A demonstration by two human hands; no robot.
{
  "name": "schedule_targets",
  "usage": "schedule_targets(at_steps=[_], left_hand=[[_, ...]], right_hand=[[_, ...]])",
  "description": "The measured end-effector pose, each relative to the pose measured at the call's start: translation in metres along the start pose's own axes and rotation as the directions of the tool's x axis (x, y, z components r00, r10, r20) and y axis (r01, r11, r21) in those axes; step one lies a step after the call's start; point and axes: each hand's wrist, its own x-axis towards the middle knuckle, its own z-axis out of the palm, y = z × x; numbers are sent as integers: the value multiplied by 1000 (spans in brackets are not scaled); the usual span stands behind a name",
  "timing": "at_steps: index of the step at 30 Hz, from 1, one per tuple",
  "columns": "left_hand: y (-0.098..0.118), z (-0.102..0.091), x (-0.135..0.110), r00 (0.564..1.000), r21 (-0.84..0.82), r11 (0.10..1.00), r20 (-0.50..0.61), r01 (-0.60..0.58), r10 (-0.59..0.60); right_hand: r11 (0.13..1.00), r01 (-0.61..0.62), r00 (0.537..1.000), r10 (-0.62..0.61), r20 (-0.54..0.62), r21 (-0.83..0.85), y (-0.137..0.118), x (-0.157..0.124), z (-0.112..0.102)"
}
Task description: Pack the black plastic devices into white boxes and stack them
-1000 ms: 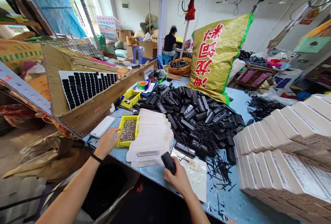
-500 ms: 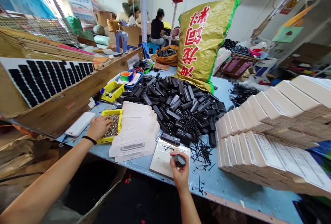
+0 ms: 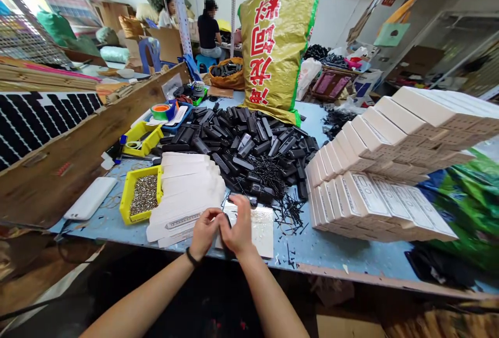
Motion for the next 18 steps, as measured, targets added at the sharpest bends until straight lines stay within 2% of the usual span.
schedule_targets(at_steps=[2,4,6,8,10,13,15,17,18], left_hand=[[-19,0,5,999,18,999,-39,-32,33],[-31,-2,9,999,14,1000,-36,-27,27],[-33,-6,13,999,6,1000,-38,-25,25],[-27,-13,16,999,-3,1000,-46,-16,16],[-15,-25,17,999,-14,1000,-54,0,-1],[10,-43,14,996,-101,991,-22,86,-89],[28,-52,9,987,-179,970,25,161,-159],[45,-54,2,978,-215,955,74,204,-193],[52,-52,-1,976,-216,953,96,213,-197]], right_hand=[[981,15,989,14,146,-191,18,-18,15],[956,23,977,40,209,-291,33,-31,23],[943,45,968,40,248,-329,40,-35,23],[927,40,965,60,255,-372,39,-36,18],[890,-13,958,141,249,-456,35,-37,13],[851,-137,903,318,289,-507,30,-41,5],[874,-280,848,419,326,-396,26,-37,-1],[883,-461,824,462,328,-87,17,-24,-11],[846,-517,832,461,308,131,10,-14,-16]])
